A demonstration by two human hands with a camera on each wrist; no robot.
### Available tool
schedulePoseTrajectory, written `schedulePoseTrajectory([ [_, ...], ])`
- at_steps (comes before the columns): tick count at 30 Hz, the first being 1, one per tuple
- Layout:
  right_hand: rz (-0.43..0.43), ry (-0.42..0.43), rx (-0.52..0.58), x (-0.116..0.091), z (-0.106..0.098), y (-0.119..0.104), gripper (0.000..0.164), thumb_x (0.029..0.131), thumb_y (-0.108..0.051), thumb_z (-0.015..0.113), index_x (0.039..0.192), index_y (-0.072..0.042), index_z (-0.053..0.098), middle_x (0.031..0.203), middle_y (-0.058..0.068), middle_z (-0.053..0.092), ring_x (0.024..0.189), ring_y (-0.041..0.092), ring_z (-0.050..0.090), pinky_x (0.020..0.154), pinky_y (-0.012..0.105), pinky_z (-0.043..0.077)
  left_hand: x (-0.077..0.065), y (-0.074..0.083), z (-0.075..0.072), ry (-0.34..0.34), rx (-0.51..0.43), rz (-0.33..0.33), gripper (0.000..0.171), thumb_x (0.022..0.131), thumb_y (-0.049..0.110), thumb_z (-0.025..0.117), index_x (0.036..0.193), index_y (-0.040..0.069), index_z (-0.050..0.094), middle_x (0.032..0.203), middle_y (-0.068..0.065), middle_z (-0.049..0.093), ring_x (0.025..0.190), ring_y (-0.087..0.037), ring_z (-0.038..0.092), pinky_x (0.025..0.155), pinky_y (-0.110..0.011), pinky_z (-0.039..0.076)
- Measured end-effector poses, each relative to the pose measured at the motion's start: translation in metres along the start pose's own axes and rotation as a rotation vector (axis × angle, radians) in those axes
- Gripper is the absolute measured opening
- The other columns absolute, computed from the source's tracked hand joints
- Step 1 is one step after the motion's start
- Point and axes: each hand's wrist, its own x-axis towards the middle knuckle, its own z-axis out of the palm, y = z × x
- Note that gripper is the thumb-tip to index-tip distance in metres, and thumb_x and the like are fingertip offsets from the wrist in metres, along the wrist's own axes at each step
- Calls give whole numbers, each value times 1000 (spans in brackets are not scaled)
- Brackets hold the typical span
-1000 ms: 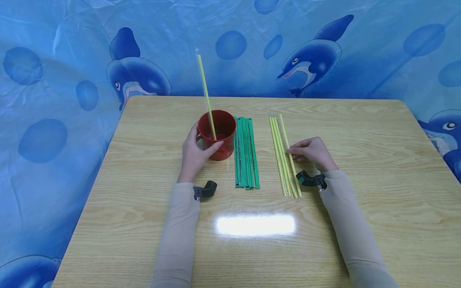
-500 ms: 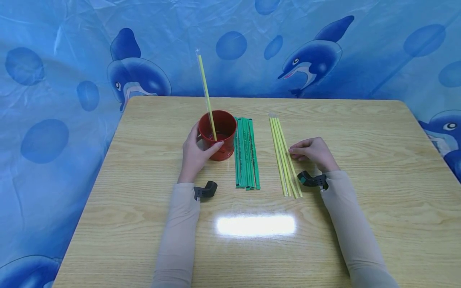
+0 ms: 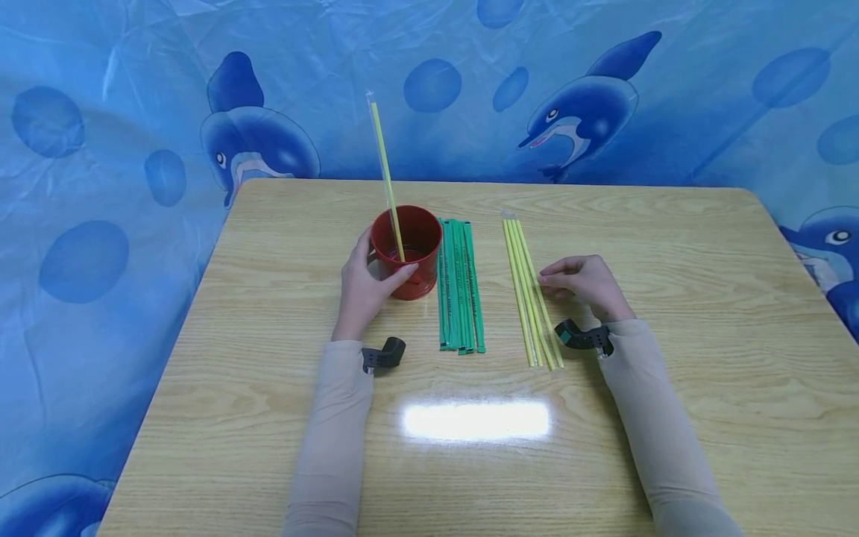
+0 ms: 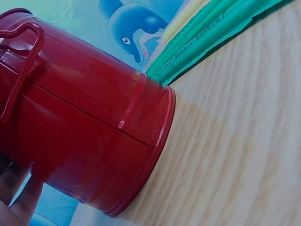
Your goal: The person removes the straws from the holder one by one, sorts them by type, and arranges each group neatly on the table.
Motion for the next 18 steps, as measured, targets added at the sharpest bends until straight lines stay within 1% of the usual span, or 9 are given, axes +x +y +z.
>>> schedulePoseTrajectory([
  [2,-10,-10,11,-2,0,-2,35,87,-17,69,109,9,63,87,1,68,74,7,65,68,24,55,3,-10,1,3,-6,6,80,80,17,77,146,10,32,139,-9,45,127,-24,40,99,-42,43],
  [6,-53,-31,15,-5,1,-8,37,88,-21,68,112,7,62,91,2,68,80,12,66,72,28,55,4,-15,2,6,-8,15,79,80,25,77,145,16,34,138,-4,47,127,-19,40,98,-40,44],
  [11,-96,-40,7,-8,8,-25,38,89,-24,67,114,5,62,99,6,67,87,17,64,77,36,54,4,-16,2,12,-2,30,79,79,30,77,145,16,35,137,-2,48,125,-17,42,98,-37,44],
  [14,-128,-35,14,-8,14,-39,38,89,-25,67,113,4,63,99,5,67,90,20,64,78,39,53,4,-16,2,15,-1,36,79,79,30,77,144,14,35,136,-2,48,124,-17,43,98,-36,45],
  [18,-178,-20,56,-6,24,-57,33,89,-22,66,111,4,63,98,6,67,92,26,63,77,41,53,4,-15,1,16,15,32,79,79,31,77,144,14,35,136,-2,48,125,-16,42,97,-37,45],
])
